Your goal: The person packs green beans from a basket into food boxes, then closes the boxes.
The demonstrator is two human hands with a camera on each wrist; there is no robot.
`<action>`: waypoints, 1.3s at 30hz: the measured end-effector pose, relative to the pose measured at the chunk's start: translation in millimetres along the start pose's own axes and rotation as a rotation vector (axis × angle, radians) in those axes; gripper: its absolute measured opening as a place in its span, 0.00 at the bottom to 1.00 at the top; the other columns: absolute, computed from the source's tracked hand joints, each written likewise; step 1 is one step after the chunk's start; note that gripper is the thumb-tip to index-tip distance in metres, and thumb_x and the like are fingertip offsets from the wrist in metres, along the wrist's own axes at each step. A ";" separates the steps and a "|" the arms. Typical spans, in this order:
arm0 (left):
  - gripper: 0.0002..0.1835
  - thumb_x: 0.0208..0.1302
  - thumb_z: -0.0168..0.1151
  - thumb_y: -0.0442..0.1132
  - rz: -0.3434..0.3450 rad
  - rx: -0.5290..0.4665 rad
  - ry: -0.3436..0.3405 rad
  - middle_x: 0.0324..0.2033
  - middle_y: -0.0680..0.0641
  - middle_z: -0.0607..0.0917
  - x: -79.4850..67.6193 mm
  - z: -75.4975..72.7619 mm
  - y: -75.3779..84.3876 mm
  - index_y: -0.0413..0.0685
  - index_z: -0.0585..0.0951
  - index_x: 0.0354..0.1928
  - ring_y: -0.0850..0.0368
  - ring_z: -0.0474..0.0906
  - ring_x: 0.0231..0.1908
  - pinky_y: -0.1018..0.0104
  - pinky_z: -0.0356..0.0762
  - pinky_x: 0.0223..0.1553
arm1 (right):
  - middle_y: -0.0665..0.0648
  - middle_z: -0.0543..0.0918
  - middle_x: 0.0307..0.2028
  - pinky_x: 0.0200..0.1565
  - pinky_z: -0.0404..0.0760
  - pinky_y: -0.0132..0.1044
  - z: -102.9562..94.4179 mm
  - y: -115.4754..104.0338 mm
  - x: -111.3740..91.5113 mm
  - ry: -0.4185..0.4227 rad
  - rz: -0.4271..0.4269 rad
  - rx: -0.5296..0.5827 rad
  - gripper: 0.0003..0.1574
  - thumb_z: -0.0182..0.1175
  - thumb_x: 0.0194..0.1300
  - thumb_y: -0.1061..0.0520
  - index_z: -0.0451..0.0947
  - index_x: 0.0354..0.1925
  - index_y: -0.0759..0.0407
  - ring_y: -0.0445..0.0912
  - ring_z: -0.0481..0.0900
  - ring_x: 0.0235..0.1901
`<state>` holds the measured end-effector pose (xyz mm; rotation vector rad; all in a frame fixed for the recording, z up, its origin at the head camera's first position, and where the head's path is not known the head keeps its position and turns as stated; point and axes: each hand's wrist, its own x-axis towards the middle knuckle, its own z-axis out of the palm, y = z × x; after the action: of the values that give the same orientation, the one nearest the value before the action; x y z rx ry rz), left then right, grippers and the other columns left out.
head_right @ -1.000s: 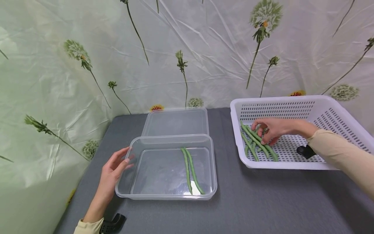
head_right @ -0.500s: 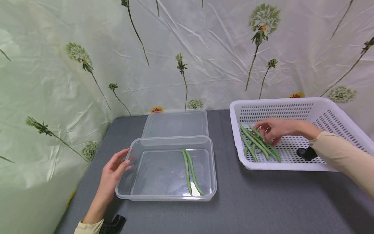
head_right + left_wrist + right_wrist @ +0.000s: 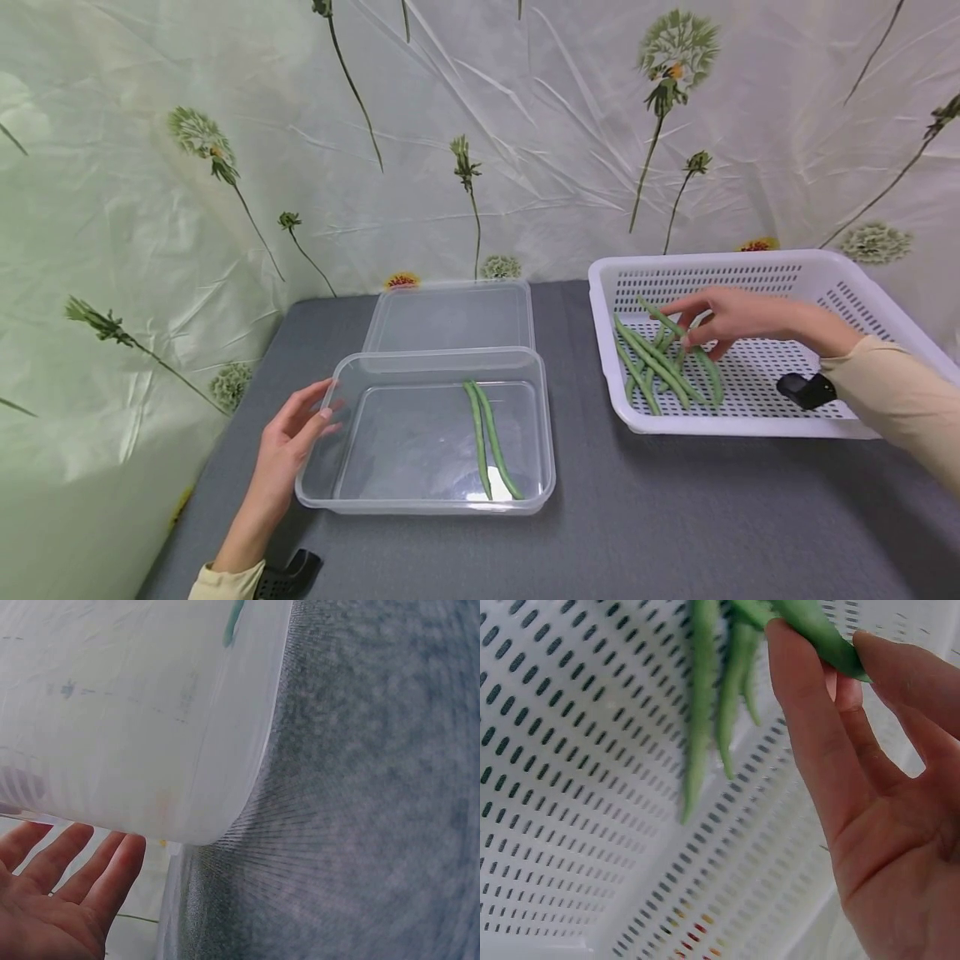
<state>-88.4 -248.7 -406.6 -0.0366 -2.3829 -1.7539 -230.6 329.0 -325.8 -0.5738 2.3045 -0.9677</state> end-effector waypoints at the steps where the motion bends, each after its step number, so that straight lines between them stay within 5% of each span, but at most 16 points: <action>1: 0.22 0.74 0.56 0.37 0.000 -0.001 0.000 0.63 0.47 0.74 -0.2 0.1 0.2 0.48 0.71 0.67 0.57 0.78 0.56 0.66 0.80 0.48 | 0.68 0.77 0.48 0.34 0.85 0.45 -0.4 -1.6 -1.9 0.017 -0.008 -0.008 0.40 0.63 0.65 0.65 0.57 0.69 0.78 0.47 0.82 0.37; 11: 0.22 0.74 0.56 0.37 0.002 -0.013 -0.002 0.64 0.45 0.74 0.9 -0.8 -1.2 0.46 0.71 0.67 0.59 0.77 0.56 0.65 0.79 0.49 | 0.64 0.78 0.42 0.30 0.85 0.44 4.8 -27.2 -17.4 0.179 -0.095 -0.089 0.39 0.66 0.64 0.64 0.62 0.68 0.73 0.45 0.83 0.33; 21: 0.22 0.74 0.56 0.38 -0.011 -0.009 -0.006 0.63 0.46 0.74 -0.5 -0.4 -1.1 0.47 0.71 0.68 0.61 0.77 0.56 0.65 0.79 0.49 | 0.55 0.84 0.44 0.31 0.85 0.44 28.3 -59.6 -31.1 0.389 -0.135 -0.015 0.29 0.63 0.67 0.63 0.67 0.63 0.62 0.45 0.85 0.37; 29: 0.22 0.73 0.56 0.37 -0.012 -0.002 -0.001 0.63 0.47 0.74 -0.9 0.1 -2.2 0.48 0.71 0.67 0.57 0.77 0.56 0.66 0.79 0.49 | 0.51 0.84 0.48 0.33 0.85 0.46 53.5 -76.9 -30.4 0.410 -0.266 0.101 0.26 0.59 0.70 0.65 0.69 0.64 0.60 0.47 0.85 0.41; 39: 0.22 0.74 0.56 0.37 0.000 -0.014 -0.005 0.63 0.45 0.74 0.2 -0.1 -0.2 0.47 0.71 0.67 0.60 0.77 0.55 0.65 0.79 0.49 | 0.62 0.82 0.50 0.37 0.85 0.46 95.6 -96.3 -17.4 0.486 -0.321 0.269 0.28 0.59 0.70 0.64 0.67 0.66 0.59 0.49 0.86 0.42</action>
<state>-88.6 -248.8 -406.8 -0.0428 -2.3742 -1.7718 -140.2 228.9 -303.3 -0.6615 2.4700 -1.6997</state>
